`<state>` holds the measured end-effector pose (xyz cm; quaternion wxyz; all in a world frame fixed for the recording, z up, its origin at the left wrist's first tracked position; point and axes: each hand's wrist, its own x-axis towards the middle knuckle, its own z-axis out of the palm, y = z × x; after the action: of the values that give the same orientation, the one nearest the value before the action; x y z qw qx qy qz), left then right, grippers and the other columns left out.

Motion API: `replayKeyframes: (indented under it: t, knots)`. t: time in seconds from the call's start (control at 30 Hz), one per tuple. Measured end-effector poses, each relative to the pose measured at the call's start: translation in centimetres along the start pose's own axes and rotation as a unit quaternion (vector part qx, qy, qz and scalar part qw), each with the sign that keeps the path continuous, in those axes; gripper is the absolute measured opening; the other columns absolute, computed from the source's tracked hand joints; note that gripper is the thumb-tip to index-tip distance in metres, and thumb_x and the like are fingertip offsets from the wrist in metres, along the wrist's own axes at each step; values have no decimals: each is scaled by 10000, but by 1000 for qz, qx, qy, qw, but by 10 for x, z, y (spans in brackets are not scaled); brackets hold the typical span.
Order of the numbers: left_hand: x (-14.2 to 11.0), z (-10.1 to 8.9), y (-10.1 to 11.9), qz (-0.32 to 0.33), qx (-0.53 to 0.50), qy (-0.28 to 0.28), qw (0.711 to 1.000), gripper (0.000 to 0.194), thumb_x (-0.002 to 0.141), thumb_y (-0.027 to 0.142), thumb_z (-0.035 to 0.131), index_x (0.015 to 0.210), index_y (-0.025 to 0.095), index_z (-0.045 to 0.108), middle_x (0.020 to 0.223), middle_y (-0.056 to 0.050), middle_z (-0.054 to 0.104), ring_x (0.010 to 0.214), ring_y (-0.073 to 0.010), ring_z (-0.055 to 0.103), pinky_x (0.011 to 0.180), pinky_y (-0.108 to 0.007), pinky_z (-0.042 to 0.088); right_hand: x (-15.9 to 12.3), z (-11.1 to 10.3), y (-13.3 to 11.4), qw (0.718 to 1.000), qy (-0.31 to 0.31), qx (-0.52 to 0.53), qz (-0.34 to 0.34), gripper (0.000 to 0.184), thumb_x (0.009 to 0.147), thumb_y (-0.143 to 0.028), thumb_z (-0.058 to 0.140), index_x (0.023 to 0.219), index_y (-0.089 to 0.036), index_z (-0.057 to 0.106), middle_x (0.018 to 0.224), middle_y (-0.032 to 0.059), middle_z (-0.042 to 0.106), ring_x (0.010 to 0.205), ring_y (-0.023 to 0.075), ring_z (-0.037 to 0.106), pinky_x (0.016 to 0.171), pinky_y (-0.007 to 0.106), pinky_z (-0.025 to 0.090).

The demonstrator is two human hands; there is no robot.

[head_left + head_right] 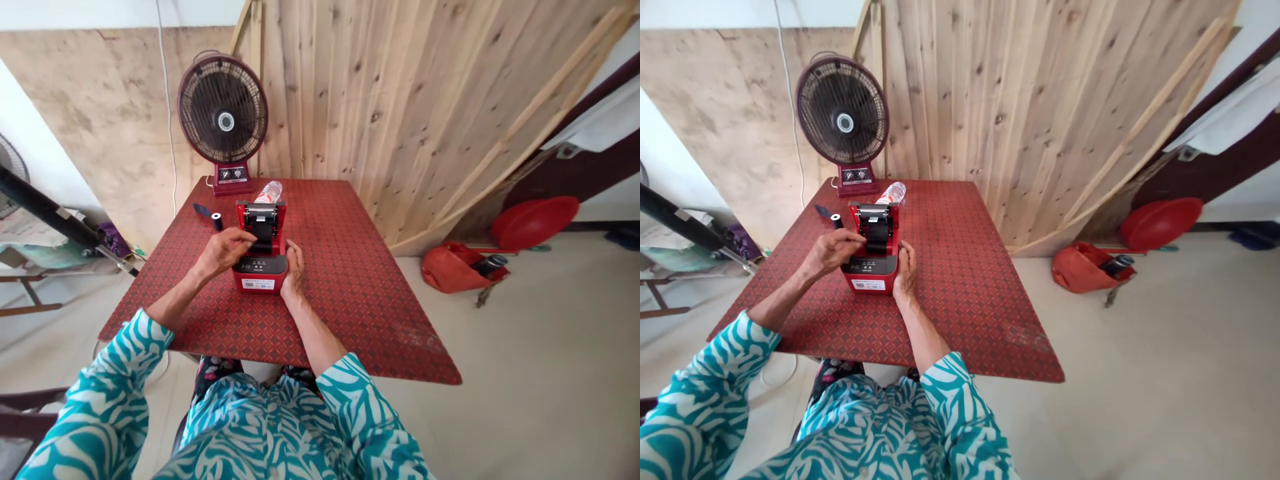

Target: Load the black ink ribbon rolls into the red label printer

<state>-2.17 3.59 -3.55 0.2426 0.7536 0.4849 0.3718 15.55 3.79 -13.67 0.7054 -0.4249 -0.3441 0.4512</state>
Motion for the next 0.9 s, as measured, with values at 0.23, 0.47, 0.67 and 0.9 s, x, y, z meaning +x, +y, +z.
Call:
replayKeyframes:
  t: [0.23,0.47,0.67,0.9]
  knots:
    - [67,20,21,-17,358,-246,901,353,727,166,698,1059,273,748,1136,-92,727,1112,-350,653,974,-445,487,6,3,-2,1000,-1,8,-10,382,821,-506,569,1057,-232,692,1108,24,714,1069,188,609,1022,363,433]
    - [67,20,37,-7,440,-251,862,314,763,161,647,1063,206,733,1104,-166,717,1061,-391,668,882,-467,511,10,5,-3,1000,3,-2,-7,356,816,-498,553,1006,-242,712,1074,18,722,1076,198,607,1033,378,426]
    - [59,4,56,17,449,-258,855,362,781,212,624,1133,243,704,1170,-120,695,1082,-352,659,882,-418,513,11,3,-1,1000,-5,4,-11,327,814,-463,574,1018,-250,716,1086,11,716,1075,190,607,1057,377,408]
    - [29,-63,59,64,296,-108,947,419,757,298,649,1172,247,672,1090,-60,670,890,-224,668,846,-349,523,11,1,3,1000,-14,4,-10,335,819,-465,574,1032,-246,713,1071,10,713,1041,186,608,1031,373,422]
